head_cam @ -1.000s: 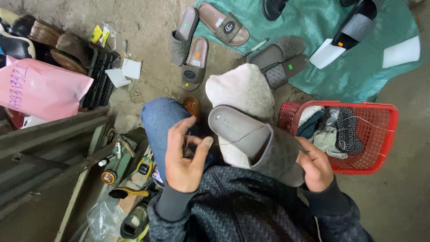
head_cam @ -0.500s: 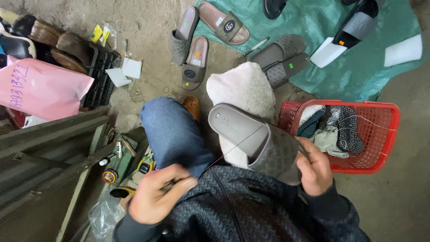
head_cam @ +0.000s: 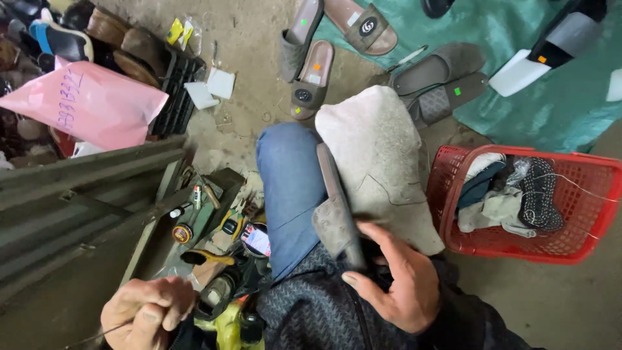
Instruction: A person is repairing a sandal by using a small metal tool to adjust or secure the strap to the sole.
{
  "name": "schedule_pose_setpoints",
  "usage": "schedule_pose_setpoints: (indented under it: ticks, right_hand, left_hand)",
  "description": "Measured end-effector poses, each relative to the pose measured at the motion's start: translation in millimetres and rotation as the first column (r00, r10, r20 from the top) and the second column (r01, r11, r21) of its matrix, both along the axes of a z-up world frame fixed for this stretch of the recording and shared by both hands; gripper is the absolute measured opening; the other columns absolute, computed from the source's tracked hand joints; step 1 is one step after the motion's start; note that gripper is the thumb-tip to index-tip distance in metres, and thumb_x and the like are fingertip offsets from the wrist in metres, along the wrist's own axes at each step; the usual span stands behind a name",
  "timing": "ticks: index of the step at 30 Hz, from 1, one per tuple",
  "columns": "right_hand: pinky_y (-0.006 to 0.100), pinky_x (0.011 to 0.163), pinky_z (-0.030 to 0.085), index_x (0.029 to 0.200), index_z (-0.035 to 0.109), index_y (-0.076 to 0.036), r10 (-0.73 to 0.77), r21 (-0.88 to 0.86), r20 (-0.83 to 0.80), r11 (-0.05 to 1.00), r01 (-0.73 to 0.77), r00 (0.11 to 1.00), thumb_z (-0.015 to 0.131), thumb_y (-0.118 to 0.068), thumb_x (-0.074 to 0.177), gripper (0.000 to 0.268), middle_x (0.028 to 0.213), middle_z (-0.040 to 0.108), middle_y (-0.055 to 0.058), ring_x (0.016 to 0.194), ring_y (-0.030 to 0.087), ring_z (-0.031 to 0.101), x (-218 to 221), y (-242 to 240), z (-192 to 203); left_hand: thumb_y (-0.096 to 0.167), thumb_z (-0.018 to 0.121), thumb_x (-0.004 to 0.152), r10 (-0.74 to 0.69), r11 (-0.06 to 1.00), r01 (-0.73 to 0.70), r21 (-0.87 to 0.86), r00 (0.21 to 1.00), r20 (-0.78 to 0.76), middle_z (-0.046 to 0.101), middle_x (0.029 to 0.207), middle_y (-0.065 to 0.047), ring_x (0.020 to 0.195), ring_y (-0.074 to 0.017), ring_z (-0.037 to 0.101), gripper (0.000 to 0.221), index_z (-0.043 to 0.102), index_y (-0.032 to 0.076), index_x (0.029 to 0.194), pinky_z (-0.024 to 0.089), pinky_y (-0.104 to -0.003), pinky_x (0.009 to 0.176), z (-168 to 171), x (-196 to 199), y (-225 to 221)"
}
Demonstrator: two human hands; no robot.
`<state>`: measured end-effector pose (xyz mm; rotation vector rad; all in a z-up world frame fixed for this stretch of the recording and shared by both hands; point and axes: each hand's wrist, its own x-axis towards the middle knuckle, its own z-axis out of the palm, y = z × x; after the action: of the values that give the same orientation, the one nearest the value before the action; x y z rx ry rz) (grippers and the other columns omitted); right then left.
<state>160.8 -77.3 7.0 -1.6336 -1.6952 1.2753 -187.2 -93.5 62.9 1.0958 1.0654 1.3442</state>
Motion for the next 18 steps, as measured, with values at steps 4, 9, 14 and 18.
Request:
schedule_pose_setpoints:
  ticks: [4, 9, 14, 18]
  right_hand:
    - [0.029, 0.075, 0.070, 0.138, 0.058, -0.007, -0.006, 0.111, -0.050, 0.994, 0.012, 0.999, 0.060, -0.022, 0.093, 0.047, 0.114, 0.079, 0.014, 0.100, 0.022, 0.080, 7, 27, -7]
    - [0.042, 0.069, 0.060, 0.147, 0.056, -0.013, 0.160, 0.275, 0.256, 0.933, -0.230, 0.953, 0.052, -0.019, 0.103, 0.045, 0.120, 0.077, 0.010, 0.090, 0.025, 0.077, 6, 55, -41]
    - [0.041, 0.049, 0.039, 0.080, 0.051, -0.012, 0.115, 0.394, 0.223, 0.898, -0.197, 0.968, 0.058, -0.019, 0.101, 0.023, 0.066, 0.048, 0.003, 0.052, 0.024, 0.046, 5, 47, -60]
    - [0.036, 0.033, 0.040, 0.070, 0.050, -0.013, 0.082, 0.382, 0.251, 0.907, -0.177, 0.965, 0.061, -0.014, 0.097, 0.029, 0.051, 0.046, -0.001, 0.037, 0.014, 0.043, 39, 23, -67]
  left_hand:
    - [0.017, 0.066, 0.103, 0.262, 0.962, -0.265, -0.065, 0.964, -0.048, 0.073, 0.085, -0.017, 0.046, -0.0047, 0.043, 0.022, 0.066, -0.004, 0.104, 0.034, -0.023, 0.048, -30, -23, -32]
    - [0.016, 0.067, 0.095, 0.403, 0.871, -0.434, -0.232, 0.899, -0.169, 0.039, 0.053, -0.004, 0.046, -0.0114, 0.037, 0.017, 0.061, 0.002, 0.087, 0.032, -0.025, 0.044, -37, -22, -31]
    - [0.017, 0.068, 0.095, 0.437, 0.841, -0.467, -0.274, 0.884, -0.166, 0.038, 0.052, -0.005, 0.044, -0.0114, 0.034, 0.018, 0.061, 0.003, 0.085, 0.030, -0.025, 0.043, -54, -29, -37]
    - [0.009, 0.063, 0.093, 0.344, 0.874, -0.385, -0.297, 0.921, -0.180, 0.045, 0.051, 0.000, 0.043, -0.0081, 0.040, 0.019, 0.060, 0.008, 0.075, 0.042, -0.021, 0.042, -64, -13, -25]
